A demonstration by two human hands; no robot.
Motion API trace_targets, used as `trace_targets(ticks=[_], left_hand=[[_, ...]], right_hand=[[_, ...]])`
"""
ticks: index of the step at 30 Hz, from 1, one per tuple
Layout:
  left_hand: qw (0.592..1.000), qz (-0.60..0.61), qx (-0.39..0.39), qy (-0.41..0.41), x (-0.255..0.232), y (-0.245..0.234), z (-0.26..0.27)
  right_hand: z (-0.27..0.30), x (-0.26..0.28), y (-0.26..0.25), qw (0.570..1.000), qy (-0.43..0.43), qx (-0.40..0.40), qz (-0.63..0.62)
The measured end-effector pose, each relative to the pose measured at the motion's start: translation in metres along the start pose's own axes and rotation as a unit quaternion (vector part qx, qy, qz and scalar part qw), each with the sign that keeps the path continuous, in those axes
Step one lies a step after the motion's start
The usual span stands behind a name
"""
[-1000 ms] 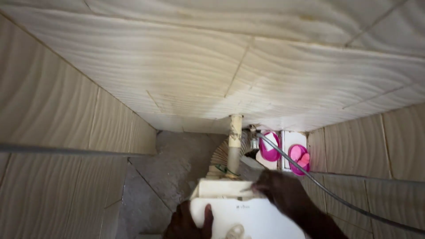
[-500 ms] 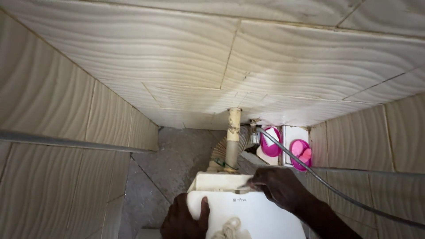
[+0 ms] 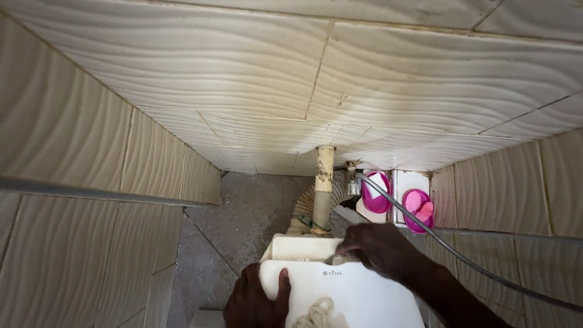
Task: Cleaning and maintaining a toilet tank and seat using a cloth and a small tool.
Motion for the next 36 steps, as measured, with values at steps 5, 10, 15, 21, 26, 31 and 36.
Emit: trace_targets(ticks=[5, 10, 15, 21, 26, 31, 36], left_hand=[[0.994, -0.051, 0.051, -0.076, 0.013, 0.012, 0.002], [0.999, -0.009, 0.016, -0.038, 0.009, 0.009, 0.003], [1.0, 0.011, 0.016, -0.015, 0.006, 0.009, 0.002], [0.998, -0.007, 0.056, -0.034, 0.006, 0.009, 0.001], [0.997, 0.01, 0.074, -0.033, -0.001, 0.006, -0.002], [0.994, 0.021, 0.096, -0.042, -0.002, 0.0, -0.002], [0.989, 0.015, 0.136, -0.049, -0.002, -0.002, -0.004]], right_hand=[[-0.01, 0.005, 0.001, 0.996, -0.07, -0.051, 0.034], [-0.022, -0.001, 0.011, 0.999, -0.001, -0.023, 0.022], [-0.029, 0.016, 0.016, 0.999, 0.034, 0.007, 0.01], [-0.031, 0.016, 0.022, 0.998, 0.052, 0.016, 0.015], [-0.03, 0.014, 0.024, 0.997, 0.063, 0.035, 0.021], [-0.03, 0.013, 0.032, 0.992, 0.079, 0.089, 0.051], [-0.044, 0.025, 0.026, 0.997, 0.06, 0.039, 0.04]])
Point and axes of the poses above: each hand's wrist, its own z-axis away from the middle knuckle, its own y-axis out of the palm, x = y × z, the point moved 9 cm from there along -z, towards the middle knuckle, and after that the axes turned 11 degrees about -x, right-handed, at the moved point
